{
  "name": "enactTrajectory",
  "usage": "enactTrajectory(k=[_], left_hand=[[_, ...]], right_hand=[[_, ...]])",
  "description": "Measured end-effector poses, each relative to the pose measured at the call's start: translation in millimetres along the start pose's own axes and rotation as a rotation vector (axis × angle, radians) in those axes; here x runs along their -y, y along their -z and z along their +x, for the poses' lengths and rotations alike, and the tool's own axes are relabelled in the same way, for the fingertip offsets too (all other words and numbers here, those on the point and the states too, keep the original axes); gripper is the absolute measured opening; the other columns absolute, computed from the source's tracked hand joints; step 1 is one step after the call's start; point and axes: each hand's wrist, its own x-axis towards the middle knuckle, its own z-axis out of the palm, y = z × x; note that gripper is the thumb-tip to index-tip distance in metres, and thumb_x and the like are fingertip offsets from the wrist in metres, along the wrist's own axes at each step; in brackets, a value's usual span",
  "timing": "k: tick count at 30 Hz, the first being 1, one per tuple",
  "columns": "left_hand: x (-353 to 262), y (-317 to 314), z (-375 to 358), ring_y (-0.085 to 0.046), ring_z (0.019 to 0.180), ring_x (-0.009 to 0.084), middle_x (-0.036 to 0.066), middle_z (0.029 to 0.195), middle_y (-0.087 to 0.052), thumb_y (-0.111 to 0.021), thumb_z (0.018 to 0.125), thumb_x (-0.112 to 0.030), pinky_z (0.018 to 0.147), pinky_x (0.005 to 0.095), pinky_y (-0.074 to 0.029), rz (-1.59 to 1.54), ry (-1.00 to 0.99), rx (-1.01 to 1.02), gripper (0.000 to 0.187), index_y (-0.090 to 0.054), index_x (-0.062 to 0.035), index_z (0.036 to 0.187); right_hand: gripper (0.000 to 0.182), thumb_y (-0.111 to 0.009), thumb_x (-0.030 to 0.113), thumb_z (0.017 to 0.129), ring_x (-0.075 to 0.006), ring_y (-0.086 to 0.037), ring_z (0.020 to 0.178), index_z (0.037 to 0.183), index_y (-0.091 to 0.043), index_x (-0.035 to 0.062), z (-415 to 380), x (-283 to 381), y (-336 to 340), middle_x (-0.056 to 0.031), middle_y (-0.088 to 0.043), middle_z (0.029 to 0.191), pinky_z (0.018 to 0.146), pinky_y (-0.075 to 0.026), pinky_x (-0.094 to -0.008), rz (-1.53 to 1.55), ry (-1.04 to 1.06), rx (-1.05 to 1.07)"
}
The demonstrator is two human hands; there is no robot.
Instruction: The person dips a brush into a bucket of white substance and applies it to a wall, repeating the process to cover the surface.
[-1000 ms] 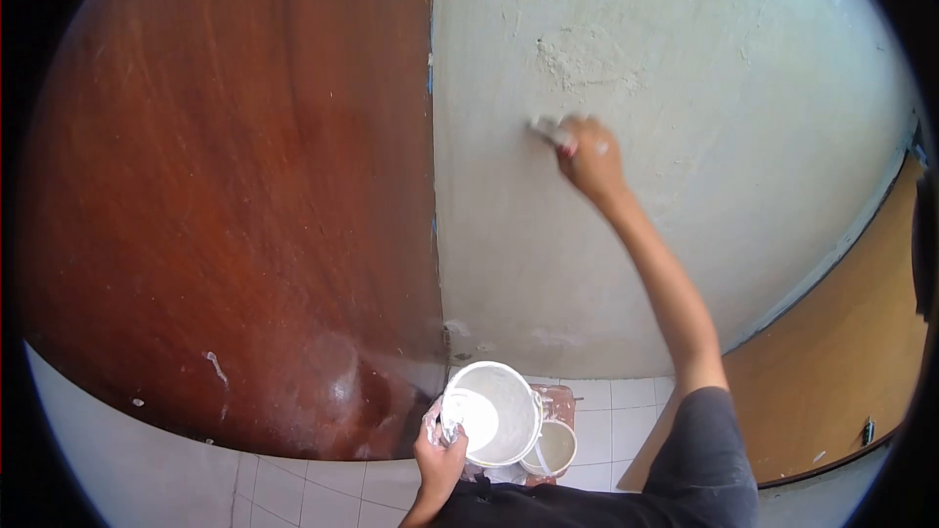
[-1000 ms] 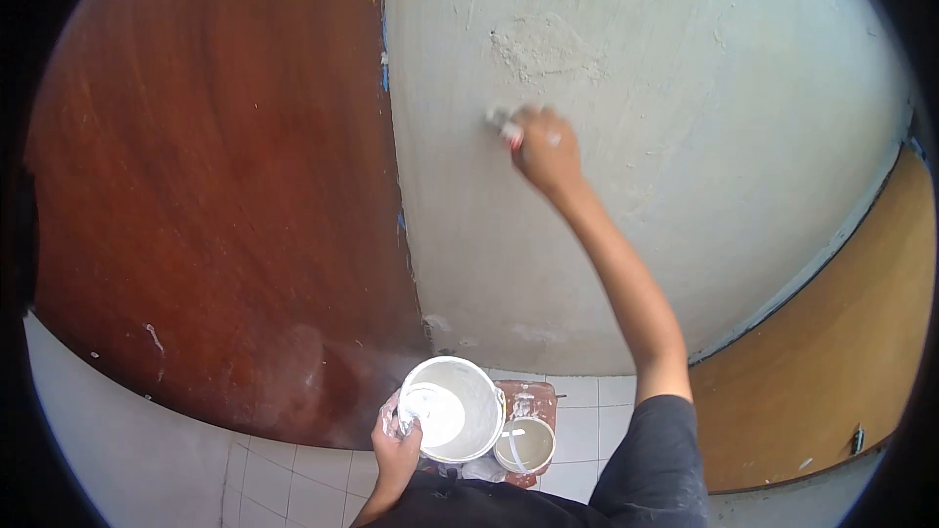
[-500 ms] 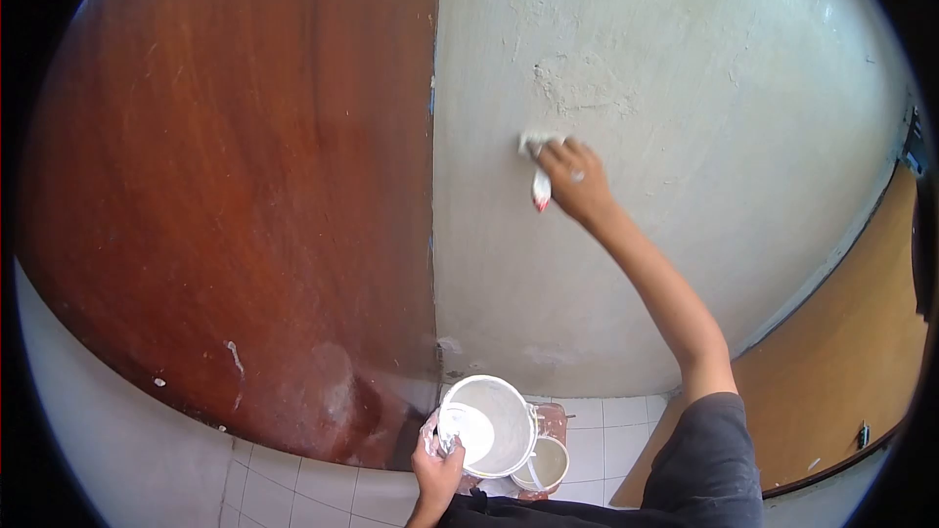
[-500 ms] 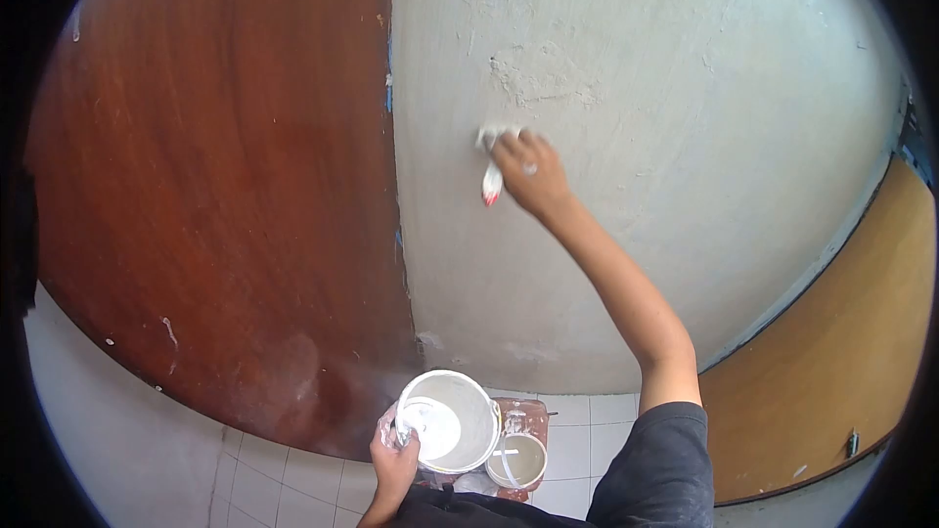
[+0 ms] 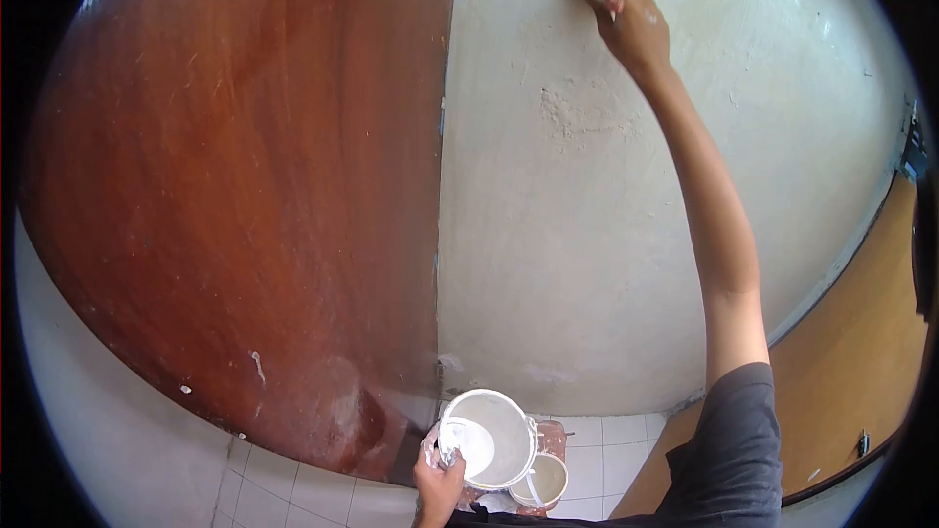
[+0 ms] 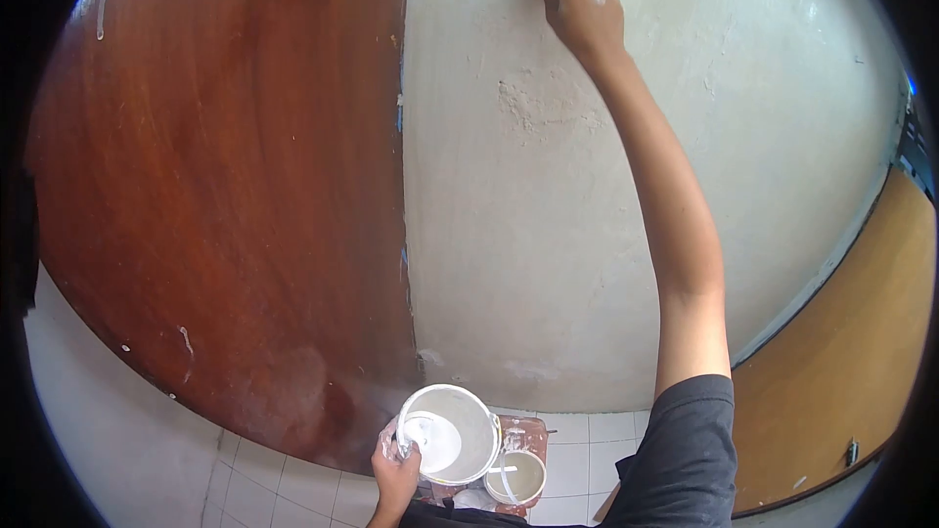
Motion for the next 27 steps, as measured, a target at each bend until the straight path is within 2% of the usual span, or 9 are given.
enactTrajectory(k=[8,12,14,16,20,21,22,25,27], left_hand=[[1,3,0,-0.064,0.106,0.0189,0.017,0.115,-0.066,-0.060,0.080,0.009,0.093,0.0309,-0.050,0.057,-0.031,0.015,0.053,-0.050,0.0111,0.132],[-4,0,0,-0.064,0.106,0.0194,0.017,0.116,-0.066,-0.060,0.080,0.009,0.093,0.0309,-0.050,0.001,-0.029,0.011,0.052,-0.050,0.0112,0.131],[-4,-1,0,-0.064,0.107,0.0196,0.017,0.117,-0.065,-0.060,0.081,0.010,0.094,0.0310,-0.050,-0.001,-0.014,0.014,0.052,-0.050,0.0112,0.132],[-5,0,0,-0.063,0.108,0.0196,0.017,0.118,-0.065,-0.060,0.081,0.010,0.094,0.0311,-0.049,0.007,-0.001,0.019,0.052,-0.049,0.0112,0.132],[-4,2,0,-0.063,0.109,0.0200,0.018,0.120,-0.064,-0.060,0.081,0.010,0.095,0.0314,-0.049,0.006,-0.032,0.028,0.053,-0.049,0.0113,0.132],[-5,2,0,-0.063,0.109,0.0201,0.018,0.120,-0.064,-0.060,0.081,0.010,0.095,0.0314,-0.049,0.022,-0.037,0.034,0.053,-0.049,0.0113,0.132],[-6,2,1,-0.063,0.110,0.0203,0.018,0.121,-0.064,-0.060,0.081,0.010,0.095,0.0315,-0.049,0.038,-0.041,0.040,0.053,-0.049,0.0113,0.132],[-13,1,1,-0.063,0.112,0.0208,0.019,0.121,-0.064,-0.061,0.081,0.010,0.096,0.0319,-0.049,0.057,-0.021,0.050,0.052,-0.049,0.0114,0.132],[-7,4,1,-0.062,0.113,0.0210,0.019,0.122,-0.063,-0.061,0.081,0.010,0.097,0.0319,-0.049,0.063,-0.026,0.041,0.052,-0.049,0.0115,0.132]], right_hand=[[0.025,-0.061,0.003,0.081,-0.0256,-0.063,0.085,0.103,-0.070,0.0123,-156,94,10,-0.0059,-0.067,0.095,0.076,-0.054,-0.0385,0.203,0.187,0.467],[0.023,-0.062,0.014,0.089,-0.0301,-0.062,0.091,0.110,-0.069,0.0181,-92,59,1,-0.0090,-0.066,0.097,0.080,-0.053,-0.0412,0.188,0.098,0.431],[0.016,-0.061,0.015,0.091,-0.0314,-0.061,0.090,0.105,-0.069,0.0161,-38,42,5,-0.0078,-0.066,0.097,0.080,-0.052,-0.0418,0.123,0.021,0.251],[0.024,-0.061,0.016,0.093,-0.0302,-0.062,0.091,0.115,-0.069,0.0180,6,24,0,-0.0066,-0.067,0.101,0.079,-0.053,-0.0411,0.044,0.016,0.088],[0.031,-0.065,0.018,0.089,-0.0270,-0.063,0.092,0.120,-0.067,0.0186,-4,34,-8,-0.0046,-0.067,0.103,0.077,-0.054,-0.0387,-0.056,0.013,0.030],[0.034,-0.068,0.016,0.083,-0.0258,-0.064,0.092,0.117,-0.067,0.0157,-31,43,-16,-0.0047,-0.067,0.105,0.076,-0.055,-0.0367,-0.076,0.045,0.049],[0.023,-0.063,0.004,0.076,-0.0262,-0.064,0.081,0.098,-0.068,0.0084,-60,59,-17,-0.0075,-0.065,0.090,0.062,-0.055,-0.0367,-0.071,0.131,0.004],[0.031,-0.066,0.006,0.073,-0.0273,-0.067,0.085,0.103,-0.068,0.0052,-186,104,-33,-0.0110,-0.067,0.105,0.063,-0.056,-0.0356,0.086,0.210,0.090],[0.030,-0.064,0.006,0.076,-0.0267,-0.065,0.086,0.105,-0.069,0.0065,-263,144,-23,-0.0088,-0.066,0.101,0.064,-0.055,-0.0366,0.169,0.178,0.299]])
